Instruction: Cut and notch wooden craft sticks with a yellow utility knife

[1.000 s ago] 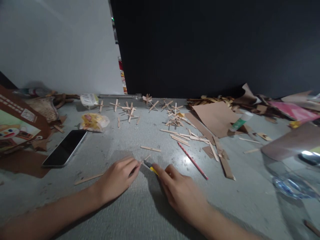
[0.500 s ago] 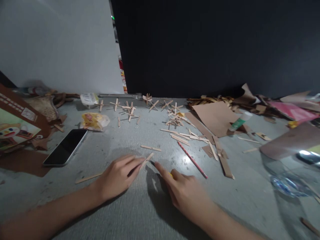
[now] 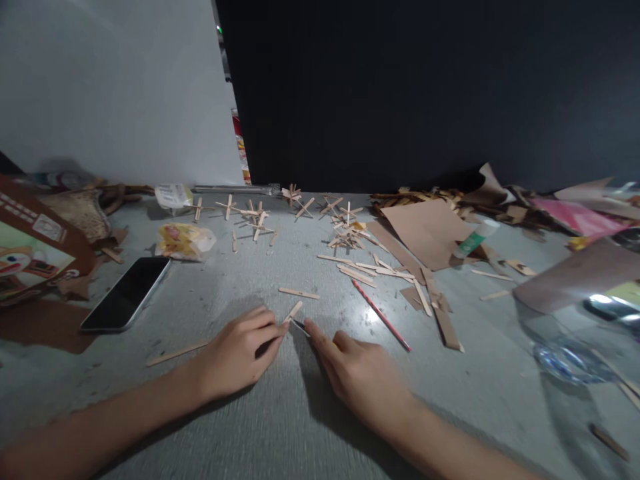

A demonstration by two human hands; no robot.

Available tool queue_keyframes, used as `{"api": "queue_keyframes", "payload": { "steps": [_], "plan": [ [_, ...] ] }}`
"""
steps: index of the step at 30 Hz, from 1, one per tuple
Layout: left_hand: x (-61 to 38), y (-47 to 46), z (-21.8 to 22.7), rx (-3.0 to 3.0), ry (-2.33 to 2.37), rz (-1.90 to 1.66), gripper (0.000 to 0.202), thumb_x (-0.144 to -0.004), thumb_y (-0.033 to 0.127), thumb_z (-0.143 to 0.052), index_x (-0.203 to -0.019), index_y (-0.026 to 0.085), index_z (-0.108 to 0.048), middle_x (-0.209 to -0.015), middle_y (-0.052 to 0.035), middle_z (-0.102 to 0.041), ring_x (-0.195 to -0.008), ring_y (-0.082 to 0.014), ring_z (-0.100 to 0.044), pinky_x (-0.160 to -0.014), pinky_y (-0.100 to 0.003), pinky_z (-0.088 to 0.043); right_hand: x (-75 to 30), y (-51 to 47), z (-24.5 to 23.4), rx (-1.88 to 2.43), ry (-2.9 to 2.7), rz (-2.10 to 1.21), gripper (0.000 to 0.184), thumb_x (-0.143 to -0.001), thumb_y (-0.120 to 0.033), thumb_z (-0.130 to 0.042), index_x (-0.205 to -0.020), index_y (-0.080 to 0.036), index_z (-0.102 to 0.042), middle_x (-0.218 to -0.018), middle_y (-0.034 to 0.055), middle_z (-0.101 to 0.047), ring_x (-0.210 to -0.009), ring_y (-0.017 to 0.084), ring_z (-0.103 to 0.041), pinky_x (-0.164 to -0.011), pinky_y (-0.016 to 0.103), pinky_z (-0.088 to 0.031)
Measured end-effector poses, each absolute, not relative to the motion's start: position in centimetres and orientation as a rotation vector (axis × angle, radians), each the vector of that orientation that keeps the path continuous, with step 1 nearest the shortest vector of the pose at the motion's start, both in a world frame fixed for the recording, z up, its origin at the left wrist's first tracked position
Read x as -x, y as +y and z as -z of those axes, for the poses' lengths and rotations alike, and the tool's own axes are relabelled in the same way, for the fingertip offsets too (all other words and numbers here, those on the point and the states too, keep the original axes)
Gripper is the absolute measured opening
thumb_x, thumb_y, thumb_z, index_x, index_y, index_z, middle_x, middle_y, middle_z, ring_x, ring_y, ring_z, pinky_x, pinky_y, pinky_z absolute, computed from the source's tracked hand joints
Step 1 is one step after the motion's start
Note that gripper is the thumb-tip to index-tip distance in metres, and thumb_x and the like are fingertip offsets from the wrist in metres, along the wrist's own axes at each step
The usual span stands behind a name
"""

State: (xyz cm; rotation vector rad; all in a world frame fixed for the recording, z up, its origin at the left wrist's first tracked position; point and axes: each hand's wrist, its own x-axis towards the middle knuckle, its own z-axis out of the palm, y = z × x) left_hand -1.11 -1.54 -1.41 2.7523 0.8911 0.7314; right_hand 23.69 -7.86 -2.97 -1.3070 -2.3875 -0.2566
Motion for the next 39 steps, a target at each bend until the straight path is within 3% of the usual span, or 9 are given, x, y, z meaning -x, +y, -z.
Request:
{"api": "queue_keyframes", "payload": {
  "steps": [10,15,30,39],
  "plan": [
    [1.12,-1.31,1.37,-2.675,0.901,-0.719,0.027,-0.104,0.014,-0.052,-0.092,0.015,-0.076,-0.082,-0.0058,-0.066,-0.081,-0.0203,-0.063,-0.075,-0.032,-0.053,-23.53,-7.7,3.21,1.338,-2.379,0.206,0.048,-0.11,-0.02,-0.038,-0.154,-0.017,-0.057,-0.071,0.0019,-0.067,-0.047,0.011,-0.058,-0.049,0.025,-0.029],
    [1.06,-1.17,1.3,-2.68,0.877,-0.728,0.027,-0.104,0.014,-0.051,-0.096,0.014,-0.076,-0.082,-0.0058,-0.067,-0.082,-0.0207,-0.064,-0.08,-0.035,-0.055,-23.54,-7.63,3.23,1.336,-2.388,0.203,0.049,-0.11,-0.02,-0.038,-0.155,-0.017,-0.056,-0.072,0.0022,-0.067,-0.047,0.012,-0.058,-0.048,0.026,-0.03],
    [1.09,-1.24,1.28,-2.665,0.869,-0.737,0.025,-0.103,0.013,-0.052,-0.098,0.015,-0.077,-0.085,-0.0065,-0.069,-0.084,-0.0212,-0.065,-0.079,-0.035,-0.057,-23.68,-7.46,3.32,1.328,-2.437,0.215,0.05,-0.108,-0.018,-0.039,-0.156,-0.017,-0.055,-0.073,0.0022,-0.067,-0.047,0.013,-0.057,-0.049,0.028,-0.028],
    [1.17,-1.19,1.24,-2.652,0.879,-0.736,0.026,-0.103,0.013,-0.052,-0.097,0.016,-0.078,-0.085,-0.0069,-0.068,-0.086,-0.0222,-0.066,-0.078,-0.035,-0.057,-23.97,-7.3,3.14,1.348,-2.528,0.268,0.064,-0.098,-0.01,-0.047,-0.162,-0.019,-0.04,-0.079,0.0027,-0.071,-0.047,0.013,-0.056,-0.049,0.029,-0.024]
  ]
}}
